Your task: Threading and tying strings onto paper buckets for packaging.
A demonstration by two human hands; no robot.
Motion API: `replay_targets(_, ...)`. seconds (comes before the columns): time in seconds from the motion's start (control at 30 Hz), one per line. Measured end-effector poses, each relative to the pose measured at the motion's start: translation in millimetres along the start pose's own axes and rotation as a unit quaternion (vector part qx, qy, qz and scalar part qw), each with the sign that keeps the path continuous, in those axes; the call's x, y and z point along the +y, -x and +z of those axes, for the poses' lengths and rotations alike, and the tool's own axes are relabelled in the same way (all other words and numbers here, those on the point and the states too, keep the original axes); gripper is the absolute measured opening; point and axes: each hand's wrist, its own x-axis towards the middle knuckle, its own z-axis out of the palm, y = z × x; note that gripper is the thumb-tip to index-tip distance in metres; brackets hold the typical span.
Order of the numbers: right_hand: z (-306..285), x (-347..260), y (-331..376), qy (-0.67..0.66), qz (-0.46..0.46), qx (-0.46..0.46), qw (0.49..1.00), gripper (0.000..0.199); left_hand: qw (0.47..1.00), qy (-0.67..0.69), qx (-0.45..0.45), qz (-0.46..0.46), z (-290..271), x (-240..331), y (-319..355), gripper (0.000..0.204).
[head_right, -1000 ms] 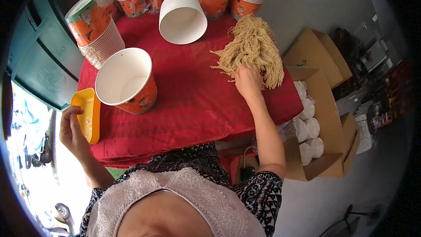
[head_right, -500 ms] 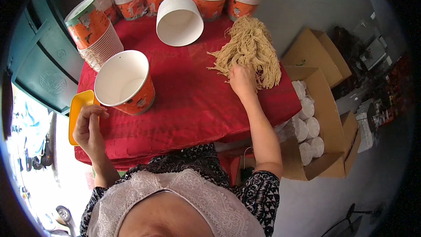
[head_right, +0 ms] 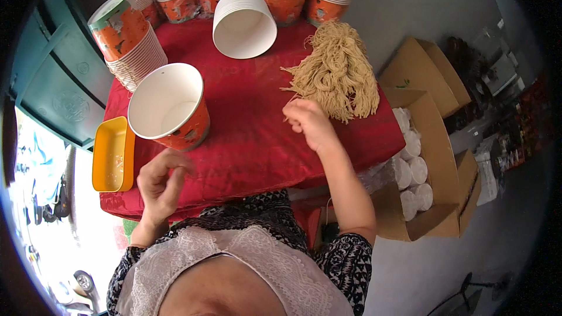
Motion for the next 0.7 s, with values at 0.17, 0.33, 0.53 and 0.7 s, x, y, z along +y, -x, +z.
replay_targets(0.17,48.5,3.4,31.0,-0.128,-0.026,-0.086,0.988,0.009,0.998,-0.026,-0.047,-0.039,24.6,-18.0,-6.9,0.010)
replay_targets(0.33,84.9,15.3,44.9,-0.222,-0.054,-0.104,0.968,0.009,0.991,0.014,-0.070,-0.113,47.6,-28.0,-10.5,0.026)
replay_targets(0.53,107.3,24.1,50.1,-0.271,-0.067,-0.100,0.955,0.013,0.999,-0.044,-0.002,-0.022,63.5,-46.2,-11.6,0.018)
replay_targets(0.7,101.8,28.9,55.3,-0.253,-0.061,-0.066,0.963,0.015,0.997,-0.058,-0.013,-0.054,48.2,-42.8,-7.8,0.010)
